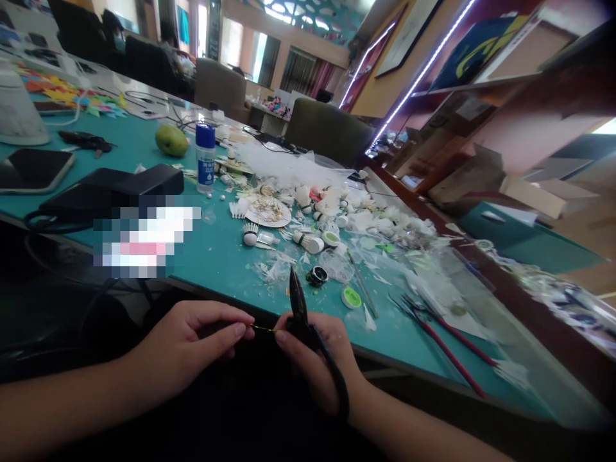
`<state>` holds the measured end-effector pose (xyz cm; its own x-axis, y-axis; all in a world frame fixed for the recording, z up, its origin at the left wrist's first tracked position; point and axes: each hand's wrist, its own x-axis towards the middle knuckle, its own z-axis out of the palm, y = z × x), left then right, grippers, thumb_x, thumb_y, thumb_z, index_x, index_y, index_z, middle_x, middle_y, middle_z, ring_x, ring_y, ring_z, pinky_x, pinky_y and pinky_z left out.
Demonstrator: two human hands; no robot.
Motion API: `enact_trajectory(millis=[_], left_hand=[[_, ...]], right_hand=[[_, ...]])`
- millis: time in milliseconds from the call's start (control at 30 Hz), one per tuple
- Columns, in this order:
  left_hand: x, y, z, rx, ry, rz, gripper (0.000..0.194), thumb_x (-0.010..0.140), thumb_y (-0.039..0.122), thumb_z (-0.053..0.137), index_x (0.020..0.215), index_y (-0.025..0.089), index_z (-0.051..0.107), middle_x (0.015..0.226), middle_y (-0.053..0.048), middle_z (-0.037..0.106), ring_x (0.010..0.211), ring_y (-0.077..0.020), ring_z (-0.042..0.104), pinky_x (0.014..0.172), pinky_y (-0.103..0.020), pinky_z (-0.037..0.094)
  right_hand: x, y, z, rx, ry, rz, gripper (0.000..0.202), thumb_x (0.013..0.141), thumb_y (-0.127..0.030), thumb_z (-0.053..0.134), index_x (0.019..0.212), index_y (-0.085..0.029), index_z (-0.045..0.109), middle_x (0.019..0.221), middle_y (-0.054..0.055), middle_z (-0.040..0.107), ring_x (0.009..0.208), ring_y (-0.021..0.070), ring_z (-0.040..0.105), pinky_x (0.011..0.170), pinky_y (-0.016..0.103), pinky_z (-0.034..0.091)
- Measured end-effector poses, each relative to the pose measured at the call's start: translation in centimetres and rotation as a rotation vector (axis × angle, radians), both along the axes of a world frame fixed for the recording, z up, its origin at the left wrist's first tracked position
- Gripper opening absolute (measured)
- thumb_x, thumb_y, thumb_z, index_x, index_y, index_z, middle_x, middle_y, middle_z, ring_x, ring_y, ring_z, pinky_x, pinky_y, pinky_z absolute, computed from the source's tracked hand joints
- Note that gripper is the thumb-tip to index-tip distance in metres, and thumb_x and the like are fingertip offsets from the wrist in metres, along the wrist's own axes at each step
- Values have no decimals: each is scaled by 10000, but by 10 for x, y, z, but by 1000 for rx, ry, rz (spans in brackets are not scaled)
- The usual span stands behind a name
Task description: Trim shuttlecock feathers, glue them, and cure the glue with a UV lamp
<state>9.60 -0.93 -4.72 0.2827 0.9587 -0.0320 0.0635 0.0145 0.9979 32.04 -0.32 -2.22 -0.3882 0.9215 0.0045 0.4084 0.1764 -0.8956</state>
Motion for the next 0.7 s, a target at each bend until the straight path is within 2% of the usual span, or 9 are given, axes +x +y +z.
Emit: enact_trajectory(millis=[100, 167, 233, 300, 600, 700], left_hand=[[-2, 1, 1, 324, 155, -5, 141, 886, 246, 686, 981, 289, 780, 919, 13, 792, 810, -142, 718, 732, -202, 542], [-4, 3, -1, 516, 203, -40, 162, 896, 182, 667, 1004, 254, 764, 879, 3, 785, 790, -141, 719, 728, -206, 532], [-6, 5, -4, 653, 225, -74, 171, 901, 144, 649, 1023, 213, 746, 834, -15, 776, 726, -138, 707, 687, -213, 519], [-7, 6, -7, 708, 234, -96, 155, 903, 144, 641, 1012, 193, 741, 803, -28, 766, 684, -143, 692, 647, -225, 504], [0, 0, -1, 432, 259, -110, 128, 886, 223, 637, 904, 229, 763, 759, 2, 755, 678, -143, 684, 645, -219, 502], [2, -1, 1, 165, 184, -85, 126, 872, 295, 661, 859, 242, 774, 758, 6, 762, 698, -153, 690, 640, -215, 517]], right_hand=[[-1, 0, 2, -45, 52, -11, 235, 901, -329, 606, 736, -163, 625, 551, -47, 475, 489, 77, 435, 463, 184, 337], [-2, 1, 4, -79, 79, -19, 232, 896, -324, 607, 732, -160, 618, 533, -50, 471, 470, 75, 425, 448, 182, 327], [-3, 2, 5, -110, 96, -21, 241, 898, -331, 606, 730, -158, 615, 507, -55, 460, 450, 72, 412, 437, 180, 317], [-3, 2, 6, -117, 100, -18, 248, 903, -343, 607, 740, -157, 623, 495, -57, 458, 442, 72, 407, 434, 180, 316], [-1, 3, 6, -115, 105, 17, 261, 916, -363, 608, 755, -159, 624, 521, -54, 471, 464, 73, 421, 447, 177, 331], [0, 4, 6, -108, 102, 37, 270, 924, -371, 605, 761, -156, 627, 533, -51, 476, 475, 71, 420, 453, 178, 330]])
